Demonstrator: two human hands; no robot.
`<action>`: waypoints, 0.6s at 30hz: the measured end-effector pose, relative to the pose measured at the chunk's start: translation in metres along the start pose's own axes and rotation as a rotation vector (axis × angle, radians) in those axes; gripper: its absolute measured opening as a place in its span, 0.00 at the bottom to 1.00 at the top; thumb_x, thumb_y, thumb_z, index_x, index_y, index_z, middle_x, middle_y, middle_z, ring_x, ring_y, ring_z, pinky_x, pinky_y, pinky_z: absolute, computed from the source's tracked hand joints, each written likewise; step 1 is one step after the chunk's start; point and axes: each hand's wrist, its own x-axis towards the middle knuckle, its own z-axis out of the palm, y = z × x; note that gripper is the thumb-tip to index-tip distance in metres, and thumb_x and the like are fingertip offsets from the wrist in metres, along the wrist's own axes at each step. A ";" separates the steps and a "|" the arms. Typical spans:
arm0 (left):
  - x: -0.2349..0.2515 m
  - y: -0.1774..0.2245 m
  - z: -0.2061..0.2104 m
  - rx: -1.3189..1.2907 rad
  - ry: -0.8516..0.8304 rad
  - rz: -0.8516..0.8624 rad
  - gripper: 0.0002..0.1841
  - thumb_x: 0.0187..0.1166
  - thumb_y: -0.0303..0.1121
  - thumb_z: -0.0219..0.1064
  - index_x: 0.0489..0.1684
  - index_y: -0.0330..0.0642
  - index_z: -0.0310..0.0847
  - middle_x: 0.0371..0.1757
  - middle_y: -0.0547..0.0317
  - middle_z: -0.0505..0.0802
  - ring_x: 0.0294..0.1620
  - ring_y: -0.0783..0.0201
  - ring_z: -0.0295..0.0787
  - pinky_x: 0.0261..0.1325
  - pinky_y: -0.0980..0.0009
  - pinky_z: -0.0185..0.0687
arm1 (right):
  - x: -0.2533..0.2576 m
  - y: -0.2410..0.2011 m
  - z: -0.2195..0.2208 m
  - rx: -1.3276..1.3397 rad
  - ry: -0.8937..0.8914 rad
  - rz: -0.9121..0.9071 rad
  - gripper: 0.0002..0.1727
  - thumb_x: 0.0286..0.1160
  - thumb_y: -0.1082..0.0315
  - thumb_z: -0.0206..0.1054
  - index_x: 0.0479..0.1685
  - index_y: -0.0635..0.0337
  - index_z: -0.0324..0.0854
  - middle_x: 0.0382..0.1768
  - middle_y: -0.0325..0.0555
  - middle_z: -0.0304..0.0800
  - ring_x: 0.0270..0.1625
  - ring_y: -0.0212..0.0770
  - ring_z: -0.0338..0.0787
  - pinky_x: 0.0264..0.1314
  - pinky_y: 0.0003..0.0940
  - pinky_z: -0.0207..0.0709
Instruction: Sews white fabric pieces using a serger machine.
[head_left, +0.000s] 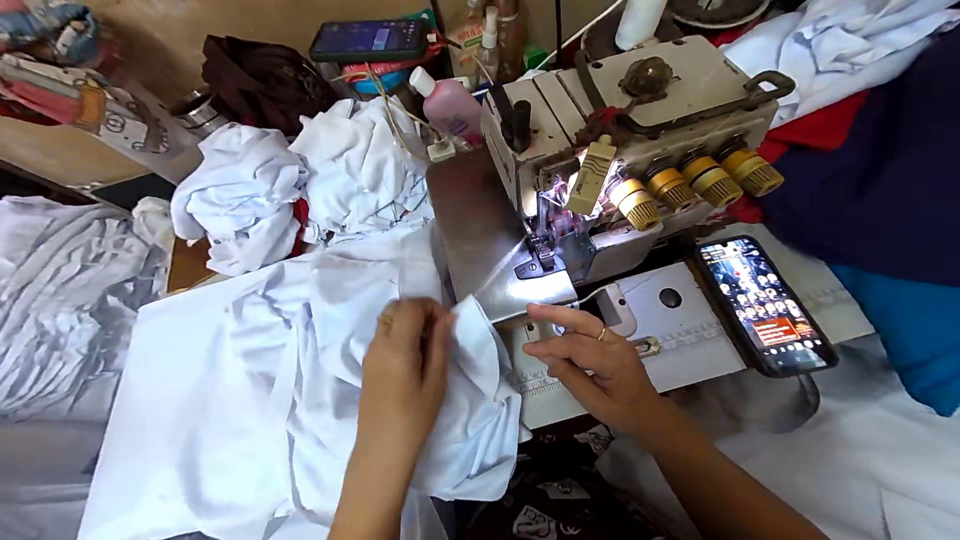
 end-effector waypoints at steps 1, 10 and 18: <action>-0.012 0.006 0.000 -0.047 -0.023 0.015 0.13 0.85 0.38 0.59 0.41 0.39 0.86 0.34 0.57 0.88 0.31 0.69 0.82 0.37 0.74 0.79 | 0.001 0.000 0.001 -0.014 -0.020 -0.024 0.14 0.89 0.68 0.57 0.59 0.58 0.88 0.75 0.50 0.82 0.51 0.21 0.88 0.53 0.13 0.81; -0.005 0.045 0.029 -0.139 -0.120 0.166 0.12 0.87 0.36 0.60 0.49 0.41 0.89 0.39 0.54 0.92 0.35 0.64 0.89 0.39 0.72 0.85 | 0.012 0.010 -0.038 -0.309 0.066 0.025 0.14 0.81 0.59 0.67 0.35 0.60 0.88 0.33 0.41 0.87 0.36 0.21 0.82 0.42 0.13 0.76; -0.012 0.038 0.028 -0.266 -0.177 0.234 0.10 0.85 0.33 0.61 0.41 0.38 0.87 0.40 0.52 0.91 0.40 0.62 0.90 0.46 0.70 0.86 | -0.006 0.000 -0.041 -0.199 0.036 0.100 0.15 0.80 0.54 0.67 0.32 0.55 0.85 0.30 0.33 0.83 0.34 0.16 0.79 0.38 0.09 0.73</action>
